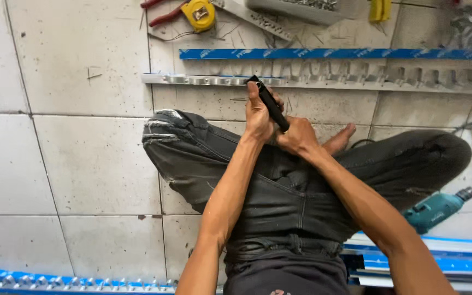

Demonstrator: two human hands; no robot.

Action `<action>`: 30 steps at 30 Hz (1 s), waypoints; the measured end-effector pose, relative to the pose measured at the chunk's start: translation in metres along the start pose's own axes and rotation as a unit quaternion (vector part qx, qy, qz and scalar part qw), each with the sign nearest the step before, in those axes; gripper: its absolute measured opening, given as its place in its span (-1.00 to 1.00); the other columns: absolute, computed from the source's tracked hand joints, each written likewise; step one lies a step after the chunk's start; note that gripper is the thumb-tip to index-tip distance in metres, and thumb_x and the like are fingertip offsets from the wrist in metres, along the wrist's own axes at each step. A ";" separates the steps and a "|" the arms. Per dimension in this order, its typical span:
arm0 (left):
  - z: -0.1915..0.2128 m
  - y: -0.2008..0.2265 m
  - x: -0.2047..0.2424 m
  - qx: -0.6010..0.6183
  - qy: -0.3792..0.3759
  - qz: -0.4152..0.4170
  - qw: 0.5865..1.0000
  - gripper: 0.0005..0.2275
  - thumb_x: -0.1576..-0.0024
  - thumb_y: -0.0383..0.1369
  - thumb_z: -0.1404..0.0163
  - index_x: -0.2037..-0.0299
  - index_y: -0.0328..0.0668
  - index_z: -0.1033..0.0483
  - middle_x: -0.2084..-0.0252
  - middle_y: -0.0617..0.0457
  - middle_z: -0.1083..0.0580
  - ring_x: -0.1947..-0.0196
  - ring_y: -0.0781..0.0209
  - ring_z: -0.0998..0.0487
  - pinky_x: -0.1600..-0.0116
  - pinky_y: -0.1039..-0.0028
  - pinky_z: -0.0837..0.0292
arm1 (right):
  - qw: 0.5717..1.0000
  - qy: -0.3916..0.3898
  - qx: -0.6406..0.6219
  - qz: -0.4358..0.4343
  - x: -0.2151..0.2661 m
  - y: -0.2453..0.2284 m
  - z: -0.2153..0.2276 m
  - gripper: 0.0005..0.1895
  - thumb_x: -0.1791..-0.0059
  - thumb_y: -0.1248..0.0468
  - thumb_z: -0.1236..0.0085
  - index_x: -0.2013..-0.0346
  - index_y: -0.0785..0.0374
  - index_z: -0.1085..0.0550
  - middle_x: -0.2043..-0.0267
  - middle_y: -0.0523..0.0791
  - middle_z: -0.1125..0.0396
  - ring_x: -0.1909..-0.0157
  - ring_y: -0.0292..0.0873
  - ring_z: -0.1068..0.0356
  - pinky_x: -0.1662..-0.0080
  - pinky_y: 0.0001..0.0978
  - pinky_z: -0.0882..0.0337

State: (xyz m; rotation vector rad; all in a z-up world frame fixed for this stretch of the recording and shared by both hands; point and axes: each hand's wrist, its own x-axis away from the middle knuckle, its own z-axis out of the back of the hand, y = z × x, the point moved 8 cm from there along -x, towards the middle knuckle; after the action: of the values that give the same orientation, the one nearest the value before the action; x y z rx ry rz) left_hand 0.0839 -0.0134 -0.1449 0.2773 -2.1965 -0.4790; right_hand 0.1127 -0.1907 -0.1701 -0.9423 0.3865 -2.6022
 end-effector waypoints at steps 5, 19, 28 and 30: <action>0.003 0.000 0.000 -0.009 -0.055 -0.035 0.998 -0.32 -0.50 0.54 0.08 0.15 0.12 -0.63 0.37 0.02 -0.69 0.33 0.11 -0.82 0.19 0.31 -0.81 | 0.981 -0.151 0.104 0.062 0.047 -0.072 0.100 -0.33 -0.02 -0.28 -0.35 -0.04 0.24 -0.78 0.10 0.35 -0.71 -0.14 0.57 -0.74 -0.20 0.50 -0.71; 0.004 -0.001 -0.012 -0.005 -0.072 -0.032 0.997 -0.28 -0.49 0.56 0.13 0.19 0.09 -0.62 0.39 0.01 -0.67 0.35 0.03 -0.79 0.16 0.20 -0.80 | 0.999 -0.042 0.013 -0.003 0.011 -0.022 0.014 -0.30 -0.04 -0.41 -0.40 0.03 0.17 -0.76 0.16 0.19 -0.69 -0.10 0.45 -0.76 -0.06 0.42 -0.75; 0.012 -0.006 -0.003 0.000 -0.034 0.003 0.999 -0.27 -0.46 0.59 0.17 0.21 0.13 -0.60 0.44 0.05 -0.62 0.41 0.13 -0.79 0.19 0.28 -0.82 | 0.976 -0.191 -0.109 -0.009 0.110 -0.165 0.220 -0.30 -0.06 -0.19 -0.40 0.04 0.49 -0.85 0.19 0.43 -0.69 -0.02 0.65 -0.73 -0.11 0.48 -0.64; 0.021 -0.008 -0.016 -0.004 -0.003 0.000 1.000 -0.23 -0.38 0.64 0.12 0.18 0.07 -0.63 0.43 0.01 -0.65 0.36 0.02 -0.81 0.05 0.22 -0.87 | 0.979 -0.196 -0.050 -0.028 0.102 -0.159 0.194 0.46 -0.02 -0.24 -0.77 -0.84 0.63 -0.15 -0.74 0.62 -0.22 -0.74 0.75 -0.26 -0.65 0.80 -0.27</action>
State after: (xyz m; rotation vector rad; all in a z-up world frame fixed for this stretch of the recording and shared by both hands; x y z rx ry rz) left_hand 0.0772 -0.0099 -0.1714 0.2711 -2.2007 -0.4892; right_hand 0.1305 -0.1148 0.0899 -1.4829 0.3914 -2.3831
